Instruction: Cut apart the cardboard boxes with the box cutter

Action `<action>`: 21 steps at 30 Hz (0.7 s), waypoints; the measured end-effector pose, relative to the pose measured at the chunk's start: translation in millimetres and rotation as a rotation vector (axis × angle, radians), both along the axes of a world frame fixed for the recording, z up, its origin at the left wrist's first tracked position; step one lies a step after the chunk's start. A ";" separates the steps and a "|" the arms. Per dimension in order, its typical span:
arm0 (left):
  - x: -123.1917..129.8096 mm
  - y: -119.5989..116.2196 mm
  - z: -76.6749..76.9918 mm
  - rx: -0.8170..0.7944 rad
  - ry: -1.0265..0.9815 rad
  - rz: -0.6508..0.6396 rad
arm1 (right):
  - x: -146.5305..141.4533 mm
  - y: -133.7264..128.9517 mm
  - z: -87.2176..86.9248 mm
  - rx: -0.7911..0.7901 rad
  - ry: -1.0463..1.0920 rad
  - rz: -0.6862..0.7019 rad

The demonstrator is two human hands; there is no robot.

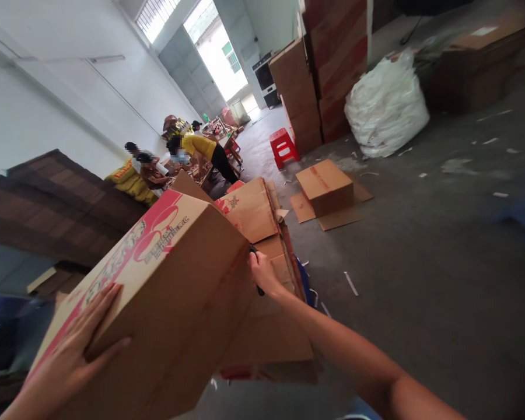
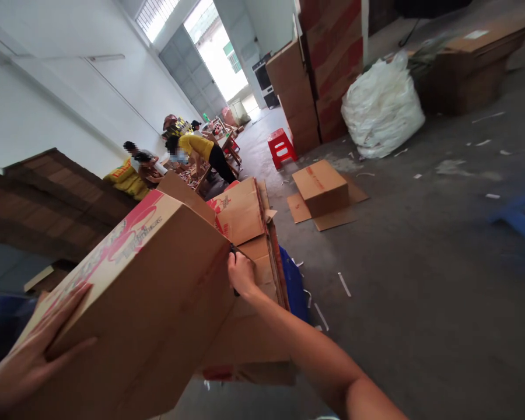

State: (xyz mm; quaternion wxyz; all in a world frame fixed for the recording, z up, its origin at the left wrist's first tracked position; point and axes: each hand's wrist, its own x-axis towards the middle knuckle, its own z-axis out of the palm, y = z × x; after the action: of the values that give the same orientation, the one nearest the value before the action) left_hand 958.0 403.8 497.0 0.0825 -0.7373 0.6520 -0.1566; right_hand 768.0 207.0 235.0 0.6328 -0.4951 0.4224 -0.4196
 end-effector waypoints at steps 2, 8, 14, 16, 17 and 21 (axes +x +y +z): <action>9.7 11.0 3.8 0.027 -0.009 -0.036 | 9.7 16.4 7.3 -0.019 0.075 -0.003; 35.9 56.4 8.3 0.053 -0.016 -0.086 | 60.4 107.1 24.0 0.037 0.097 0.035; 66.8 105.5 13.0 0.020 0.017 -0.100 | 134.3 221.8 31.9 0.079 0.062 0.032; 73.7 121.4 13.1 0.012 0.028 -0.104 | 151.6 257.2 35.4 0.082 0.064 0.038; 75.9 129.3 13.0 0.009 0.029 -0.107 | 158.6 274.2 37.7 0.084 0.063 0.049; 79.1 159.3 13.9 0.003 0.012 -0.098 | 180.9 336.6 47.9 0.086 0.063 0.076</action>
State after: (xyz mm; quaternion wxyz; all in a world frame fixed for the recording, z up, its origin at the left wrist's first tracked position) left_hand 1037.1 563.1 510.8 0.0719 -0.7054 0.6879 -0.1549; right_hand 948.8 543.6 282.9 0.6552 -0.4962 0.4407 -0.3610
